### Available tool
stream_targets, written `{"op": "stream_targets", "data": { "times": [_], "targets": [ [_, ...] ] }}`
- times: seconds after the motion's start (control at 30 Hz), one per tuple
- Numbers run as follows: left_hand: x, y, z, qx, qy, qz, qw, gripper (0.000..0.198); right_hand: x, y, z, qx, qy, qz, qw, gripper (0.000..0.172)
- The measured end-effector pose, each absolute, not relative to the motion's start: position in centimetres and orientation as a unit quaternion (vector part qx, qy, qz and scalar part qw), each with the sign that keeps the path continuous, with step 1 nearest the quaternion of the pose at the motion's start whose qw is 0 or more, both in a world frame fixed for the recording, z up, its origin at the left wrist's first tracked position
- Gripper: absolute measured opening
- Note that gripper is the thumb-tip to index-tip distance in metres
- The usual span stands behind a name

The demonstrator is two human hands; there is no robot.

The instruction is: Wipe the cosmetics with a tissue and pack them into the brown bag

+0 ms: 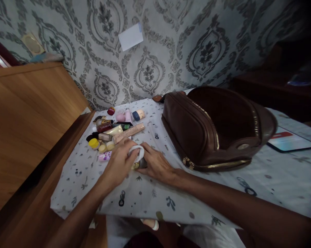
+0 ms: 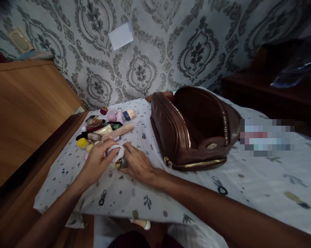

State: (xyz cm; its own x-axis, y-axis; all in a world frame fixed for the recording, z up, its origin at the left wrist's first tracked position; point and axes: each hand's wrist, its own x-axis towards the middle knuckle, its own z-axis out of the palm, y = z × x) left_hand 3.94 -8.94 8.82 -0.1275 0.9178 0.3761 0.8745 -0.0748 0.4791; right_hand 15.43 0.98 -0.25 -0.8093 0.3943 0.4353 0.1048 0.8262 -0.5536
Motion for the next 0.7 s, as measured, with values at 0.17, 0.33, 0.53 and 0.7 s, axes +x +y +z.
{"op": "stream_targets", "data": {
  "times": [0.17, 0.33, 0.53, 0.7],
  "targets": [
    [0.2, -7.1, 7.7, 0.567, 0.675, 0.433, 0.188, 0.020, 15.5, 1.0, 0.1, -0.112, -0.906, 0.296, 0.281, 0.055],
    [-1.5, -6.9, 4.3, 0.399, 0.656, 0.571, 0.291, 0.025, 15.5, 1.3, 0.4, -0.120, -0.874, 0.370, 0.291, 0.056],
    [0.1, -8.6, 1.6, 0.340, 0.635, 0.615, 0.320, 0.028, 15.2, 1.6, 0.1, -0.179, -0.840, 0.410, 0.307, 0.054],
    [1.6, -10.0, 2.0, 0.383, 0.628, 0.598, 0.318, 0.023, 15.2, 1.9, 0.1, -0.218, -0.807, 0.445, 0.322, 0.052]
  ]
}}
